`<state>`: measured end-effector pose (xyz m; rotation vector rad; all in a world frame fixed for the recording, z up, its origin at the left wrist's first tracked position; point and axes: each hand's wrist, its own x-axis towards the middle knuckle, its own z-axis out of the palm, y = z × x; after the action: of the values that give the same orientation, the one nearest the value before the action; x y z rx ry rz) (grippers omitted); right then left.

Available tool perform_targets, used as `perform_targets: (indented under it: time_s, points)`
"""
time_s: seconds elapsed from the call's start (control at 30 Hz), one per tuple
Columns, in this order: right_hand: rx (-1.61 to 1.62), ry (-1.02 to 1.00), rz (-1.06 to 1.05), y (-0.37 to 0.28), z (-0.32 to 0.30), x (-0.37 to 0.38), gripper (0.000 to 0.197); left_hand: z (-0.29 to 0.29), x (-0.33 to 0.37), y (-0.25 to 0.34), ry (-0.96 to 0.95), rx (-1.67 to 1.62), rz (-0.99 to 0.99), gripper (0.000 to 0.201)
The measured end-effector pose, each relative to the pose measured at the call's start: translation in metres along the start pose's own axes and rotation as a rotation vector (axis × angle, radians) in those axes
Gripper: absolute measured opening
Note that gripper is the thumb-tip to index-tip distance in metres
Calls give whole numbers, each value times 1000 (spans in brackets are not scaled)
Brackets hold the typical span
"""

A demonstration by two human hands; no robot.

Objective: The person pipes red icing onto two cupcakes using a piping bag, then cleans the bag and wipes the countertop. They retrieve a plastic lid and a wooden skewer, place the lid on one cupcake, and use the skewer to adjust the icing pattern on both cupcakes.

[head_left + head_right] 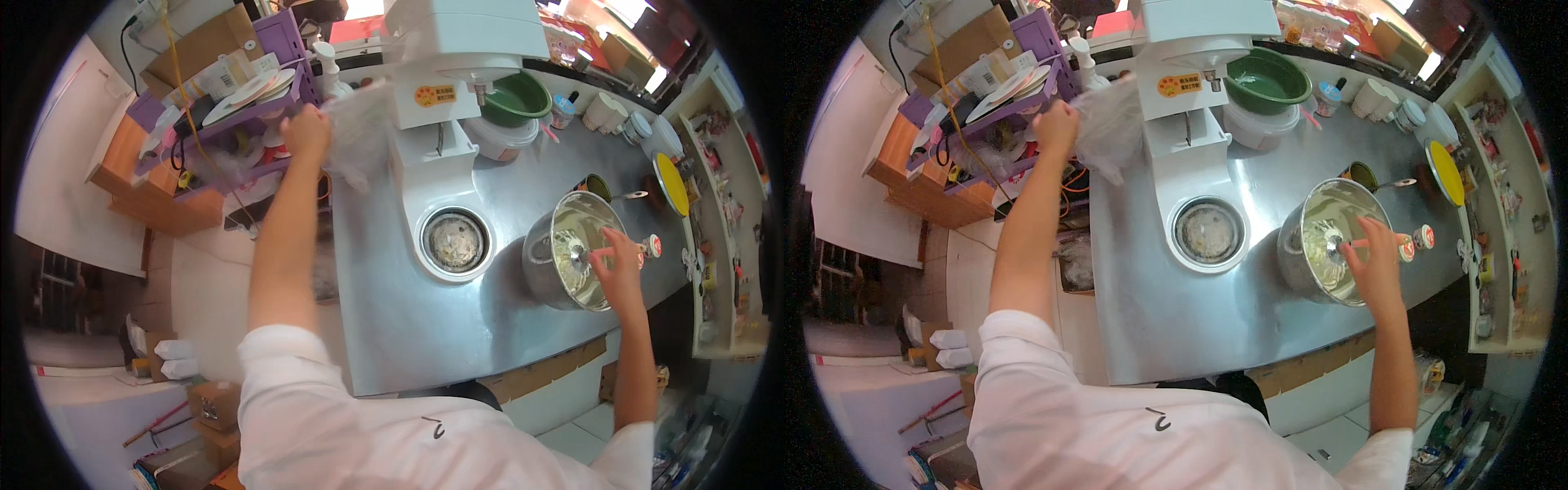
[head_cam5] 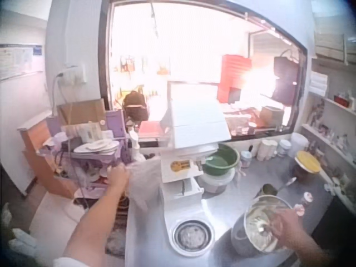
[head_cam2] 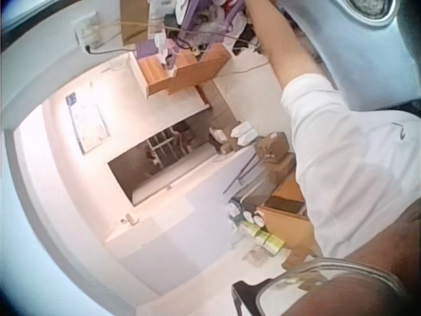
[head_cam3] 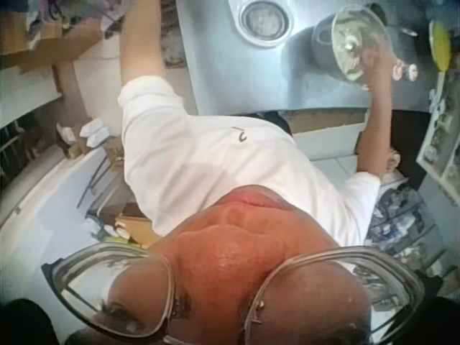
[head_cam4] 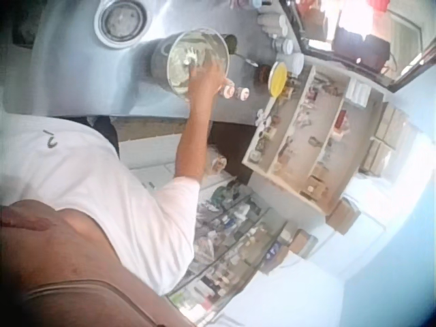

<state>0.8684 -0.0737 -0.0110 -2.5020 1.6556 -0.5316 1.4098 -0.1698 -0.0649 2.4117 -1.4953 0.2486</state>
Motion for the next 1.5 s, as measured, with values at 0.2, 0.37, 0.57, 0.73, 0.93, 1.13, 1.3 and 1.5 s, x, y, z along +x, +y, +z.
perform_targets:
  time_s: [0.2,0.37,0.57,0.73,0.93,1.13,1.3,1.5]
  points:
    - [995,-331,183,-97,-11,-30,54,-92,-177,39,547,-360,573,11]
    - [1235,-321,-49,-170,33,62,72,-105,-313,101,-113,-539,871,20]
    - [828,-88,-322,-134,6,-13,35,-100,-386,100,-62,-894,645,32]
    - [984,-120,-609,-56,-45,-108,47,-136,-333,135,97,-1069,490,52]
    - [1130,197,-295,31,-59,-171,41,-131,-316,192,-850,-966,740,11]
    - [1431,456,256,46,-36,-188,27,-125,-309,237,-1031,-1170,392,3]
    - [1318,538,480,45,-20,-155,17,-127,-245,272,-574,-799,654,14]
    - [1192,466,827,80,-3,-112,13,-68,-115,440,-260,-308,1239,24]
